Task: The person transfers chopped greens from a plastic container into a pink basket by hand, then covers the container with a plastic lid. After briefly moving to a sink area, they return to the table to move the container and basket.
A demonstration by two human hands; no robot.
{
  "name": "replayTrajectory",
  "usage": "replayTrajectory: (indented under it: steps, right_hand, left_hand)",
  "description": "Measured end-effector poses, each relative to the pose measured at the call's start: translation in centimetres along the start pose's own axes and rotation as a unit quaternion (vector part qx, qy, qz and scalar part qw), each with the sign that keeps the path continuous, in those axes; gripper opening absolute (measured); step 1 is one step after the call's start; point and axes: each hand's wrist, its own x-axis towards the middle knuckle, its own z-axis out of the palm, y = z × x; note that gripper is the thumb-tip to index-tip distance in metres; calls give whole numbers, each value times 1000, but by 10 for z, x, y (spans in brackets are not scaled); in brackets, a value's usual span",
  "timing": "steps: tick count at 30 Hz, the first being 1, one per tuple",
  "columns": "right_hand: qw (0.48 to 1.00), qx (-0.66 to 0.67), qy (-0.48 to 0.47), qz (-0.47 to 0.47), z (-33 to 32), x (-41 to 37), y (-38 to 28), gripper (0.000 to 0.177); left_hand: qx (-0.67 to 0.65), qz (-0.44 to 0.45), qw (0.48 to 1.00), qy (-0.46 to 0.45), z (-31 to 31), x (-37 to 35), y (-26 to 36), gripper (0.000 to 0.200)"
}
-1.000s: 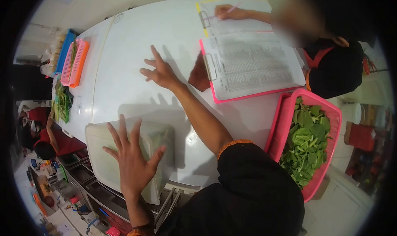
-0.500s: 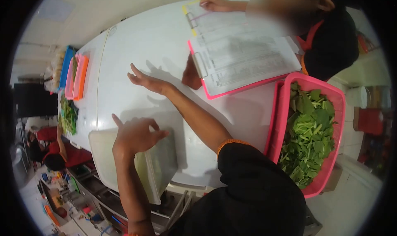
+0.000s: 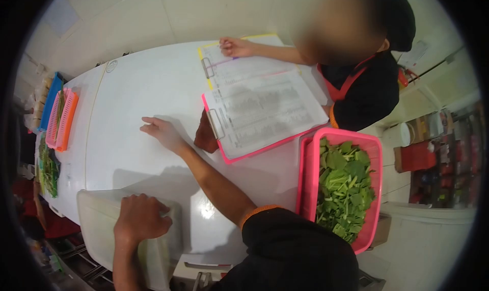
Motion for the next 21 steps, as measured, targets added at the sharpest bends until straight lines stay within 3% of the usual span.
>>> replayTrajectory:
  steps: [1,2,4,6,7,8,11,13,16,17,18,19,21]
  right_hand:
    - [1000,14,13,-24,4,-4,-1,69]
    - [998,30,26,-48,8,-6,-2,73]
    - [997,12,17,-80,9,-5,0,80]
    - [995,51,2,-80,11,-12,2,86]
    - [993,92,-18,-72,10,-10,-2,87]
    - [988,137,-33,-62,11,-13,-3,89]
    - [990,54,81,-103,9,-14,-7,95]
    - [980,52,148,-120,-2,0,25,82]
    - [992,54,80,-84,-5,-4,24,46]
    - [996,52,26,-62,-4,-9,12,41]
    - [997,-63,38,-16,-2,-12,3,35]
    - [983,-176,50,31,4,-16,-4,49]
    - [985,-152,77,23,16,-19,-13,57]
  left_hand:
    - [52,71,983,160,7,4,-9,24]
    - [103,134,934,315,20,7,-21,26]
    - [133,192,888,397,38,12,-46,33]
    - [46,66,982,173,13,4,-35,32]
    - [7,3,998,59,0,1,-30,32]
    - [10,2,999,46,-4,-4,-26,31]
    - [12,1,998,56,-7,-4,-22,30]
    - [9,2,994,108,3,-3,-24,30]
    - [-19,43,978,203,27,5,-38,34]
    - [-28,27,985,167,21,5,-37,36]
    - [-38,11,991,130,11,2,-32,37]
    - [-49,-5,995,91,5,1,-29,39]
    - [-35,4,991,131,9,3,-30,41]
